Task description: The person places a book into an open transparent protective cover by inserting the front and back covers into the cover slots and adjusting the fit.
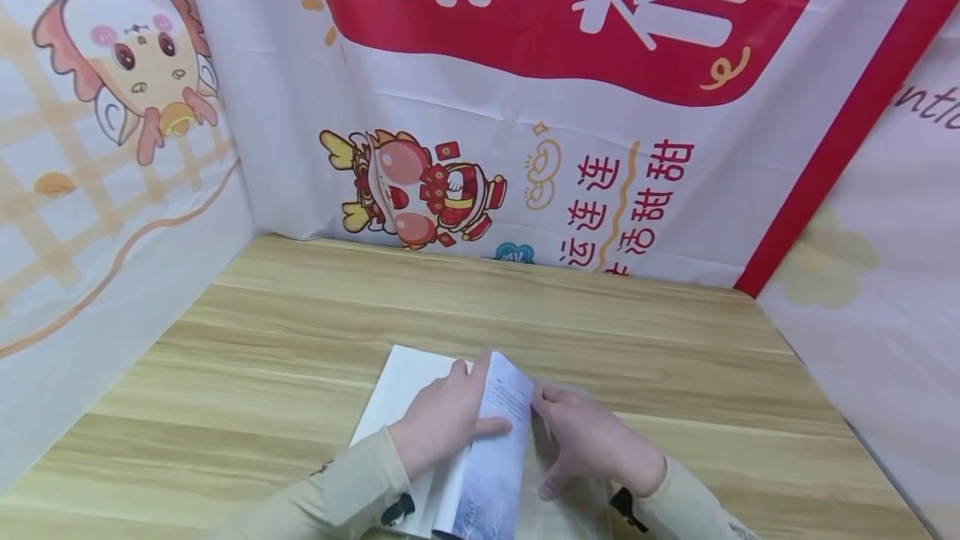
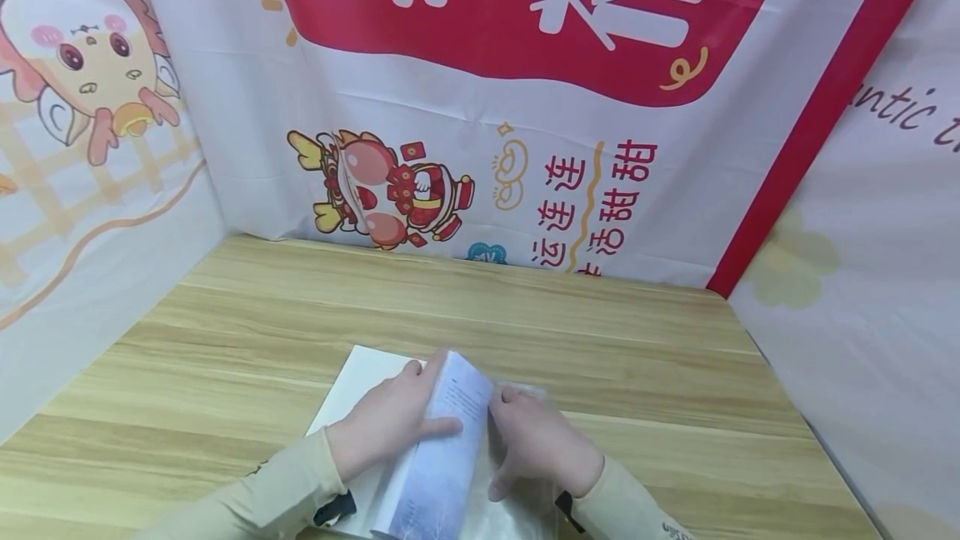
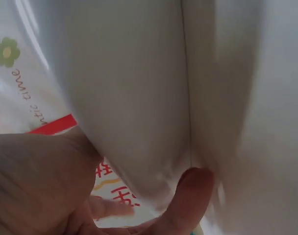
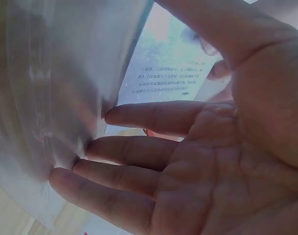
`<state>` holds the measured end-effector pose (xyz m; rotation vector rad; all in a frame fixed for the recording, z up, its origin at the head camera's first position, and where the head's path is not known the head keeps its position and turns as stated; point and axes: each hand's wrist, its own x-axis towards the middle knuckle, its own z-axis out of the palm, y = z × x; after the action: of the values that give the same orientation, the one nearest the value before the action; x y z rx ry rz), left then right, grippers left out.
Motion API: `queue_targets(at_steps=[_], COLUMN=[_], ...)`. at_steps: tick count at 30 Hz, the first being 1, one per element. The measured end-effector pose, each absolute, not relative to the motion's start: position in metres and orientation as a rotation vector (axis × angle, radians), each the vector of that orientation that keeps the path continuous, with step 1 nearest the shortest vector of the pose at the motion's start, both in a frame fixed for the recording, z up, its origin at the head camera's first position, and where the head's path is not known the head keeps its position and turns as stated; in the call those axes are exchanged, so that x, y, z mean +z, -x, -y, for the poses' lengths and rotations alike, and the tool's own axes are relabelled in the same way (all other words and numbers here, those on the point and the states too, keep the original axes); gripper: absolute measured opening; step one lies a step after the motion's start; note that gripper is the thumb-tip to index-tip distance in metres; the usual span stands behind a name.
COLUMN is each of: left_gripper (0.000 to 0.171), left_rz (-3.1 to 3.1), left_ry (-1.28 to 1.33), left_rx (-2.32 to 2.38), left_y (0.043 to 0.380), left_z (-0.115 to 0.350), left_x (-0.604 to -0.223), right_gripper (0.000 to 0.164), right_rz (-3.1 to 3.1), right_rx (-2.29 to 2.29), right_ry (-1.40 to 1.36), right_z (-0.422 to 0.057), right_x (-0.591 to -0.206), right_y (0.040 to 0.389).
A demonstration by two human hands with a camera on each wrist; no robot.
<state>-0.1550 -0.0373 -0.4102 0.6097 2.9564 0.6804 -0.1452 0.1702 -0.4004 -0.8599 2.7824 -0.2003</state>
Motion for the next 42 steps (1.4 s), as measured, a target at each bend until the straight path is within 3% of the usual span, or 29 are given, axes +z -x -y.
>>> queue_targets(at_steps=[5,11,20,42], left_gripper=[0.083,0.09,0.098,0.098], left_rz=[-2.981,-2.787,-2.506,-2.508], left_ry=[-0.716,-0.788,-0.665,-0.672], left_rx=[0.581,0.613,0.832,0.876], left_y=[0.153,0.155,0.15,0.148], left_z=[0.037,0.047,0.054,0.051], left_x=[-0.407,-0.397,-0.387,-0.395], right_gripper=[0.112,0.11,0.107,0.11], right_rz=[-2.791,-2.806,-2.825,-2.827], right_rx=[-0.17,-0.161,-0.163,-0.115], right_ry=[0.882,0.916,0.947,0.943], right_z=[-0.17,-0.17,-0.171,-0.172], right_x=[-0.402,-0.404,-0.404,-0.404], right_y=[0.146,0.145,0.146,0.147])
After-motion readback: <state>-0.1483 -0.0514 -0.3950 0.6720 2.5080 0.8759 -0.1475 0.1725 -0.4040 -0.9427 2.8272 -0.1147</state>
